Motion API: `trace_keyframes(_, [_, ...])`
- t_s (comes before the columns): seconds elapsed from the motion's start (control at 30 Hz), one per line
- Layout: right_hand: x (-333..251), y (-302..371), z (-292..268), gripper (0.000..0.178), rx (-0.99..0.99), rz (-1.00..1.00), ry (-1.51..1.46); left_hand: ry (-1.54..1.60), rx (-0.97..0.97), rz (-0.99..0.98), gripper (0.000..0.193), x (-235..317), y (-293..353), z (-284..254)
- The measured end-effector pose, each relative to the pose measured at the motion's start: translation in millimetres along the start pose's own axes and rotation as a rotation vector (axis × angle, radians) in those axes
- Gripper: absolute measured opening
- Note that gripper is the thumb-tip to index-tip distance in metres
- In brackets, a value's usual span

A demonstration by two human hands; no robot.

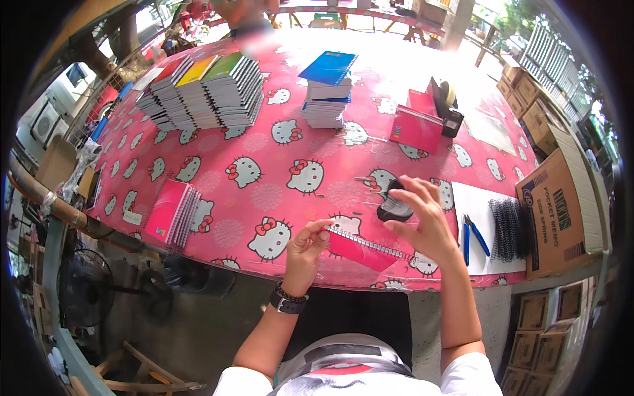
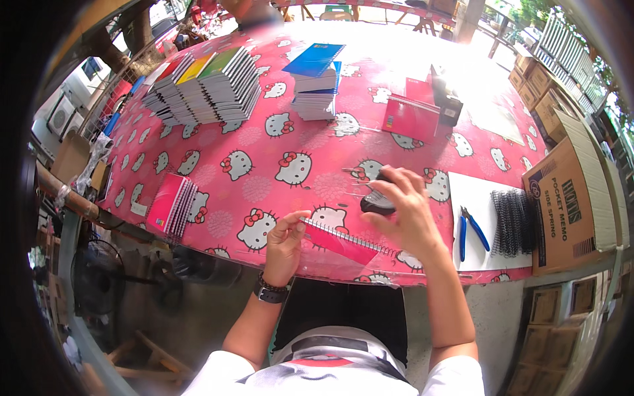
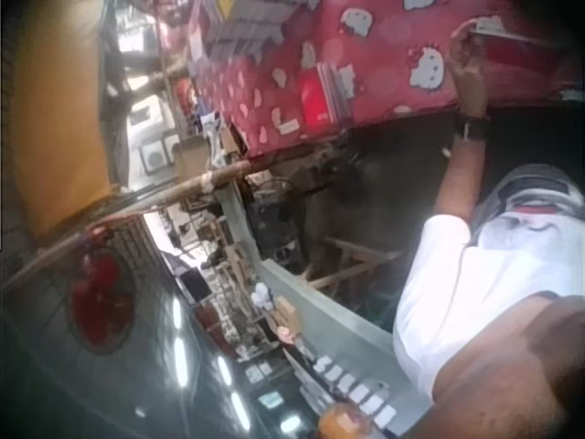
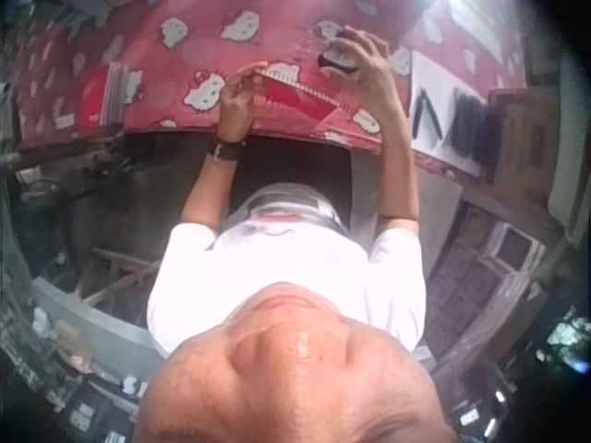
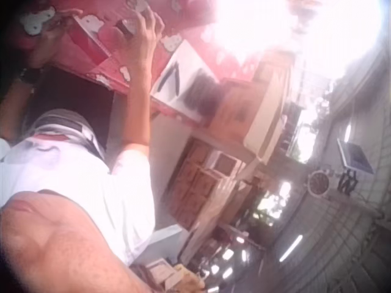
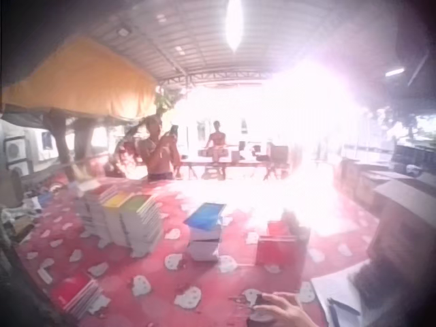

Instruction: The person threads a plastic spiral through the punched holes of a stack of papers and a pink cover, then bends the ends of the spiral with a hand tool to secure it.

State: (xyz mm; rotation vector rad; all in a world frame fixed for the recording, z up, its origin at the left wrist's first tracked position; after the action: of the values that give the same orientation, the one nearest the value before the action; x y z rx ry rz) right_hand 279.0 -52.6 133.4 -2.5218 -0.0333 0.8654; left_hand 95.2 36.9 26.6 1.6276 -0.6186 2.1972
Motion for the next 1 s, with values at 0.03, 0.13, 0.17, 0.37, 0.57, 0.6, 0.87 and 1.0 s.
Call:
trace_keyframes(0.03, [-22.1, -1.6, 1.0, 0.054, 0.000, -0.033, -0.100, -0.029, -0.008, 0.013, 0.026, 6.9, 0.8, 3.4])
trace_keyframes(0.13, [-66.0, -1.2, 18.1, 0.041, -0.031, -0.037, -0.299, -0.058, -0.039, 0.042, 0.022, 30.4, 0.0, 24.8])
trace_keyframes(0.17, [-68.7, 0.4, 21.5, 0.038, -0.040, -0.041, -0.326, -0.032, -0.054, 0.035, 0.021, 35.0, 1.0, 30.1])
trace_keyframes(0.37, [-73.1, 4.9, 20.1, 0.028, 0.014, -0.042, -0.434, -0.070, -0.038, 0.036, 0.016, 51.4, 7.6, 28.3])
trace_keyframes(0.57, [-79.3, 5.4, 17.2, 0.027, 0.086, -0.073, -0.467, -0.135, -0.030, 0.092, 0.017, 62.4, 11.4, 28.7])
trace_keyframes(0.6, [-78.1, 5.5, 18.8, 0.026, 0.080, -0.065, -0.473, -0.142, -0.026, 0.094, 0.017, 62.5, 12.2, 27.9])
trace_keyframes(0.87, [-84.1, 2.3, 24.2, 0.024, 0.067, -0.039, -0.482, -0.420, 0.055, 0.177, 0.015, 79.2, 21.5, 24.3])
trace_keyframes(1.0, [-86.3, -0.3, 28.0, 0.023, 0.039, -0.038, -0.495, -0.360, 0.066, 0.221, 0.013, 77.6, 21.9, 21.4])
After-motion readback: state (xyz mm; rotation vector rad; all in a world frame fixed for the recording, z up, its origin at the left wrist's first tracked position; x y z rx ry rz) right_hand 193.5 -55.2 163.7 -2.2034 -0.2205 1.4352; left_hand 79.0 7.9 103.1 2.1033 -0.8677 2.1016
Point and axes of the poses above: each hand's wrist, its own y-axis away from the middle knuckle, its own z-axis out of the palm, x = y × z, the point moved 9 cm from there along -y, towards the middle knuckle, and after that the axes turned 12 degrees about -y, right-handed, at the moved point
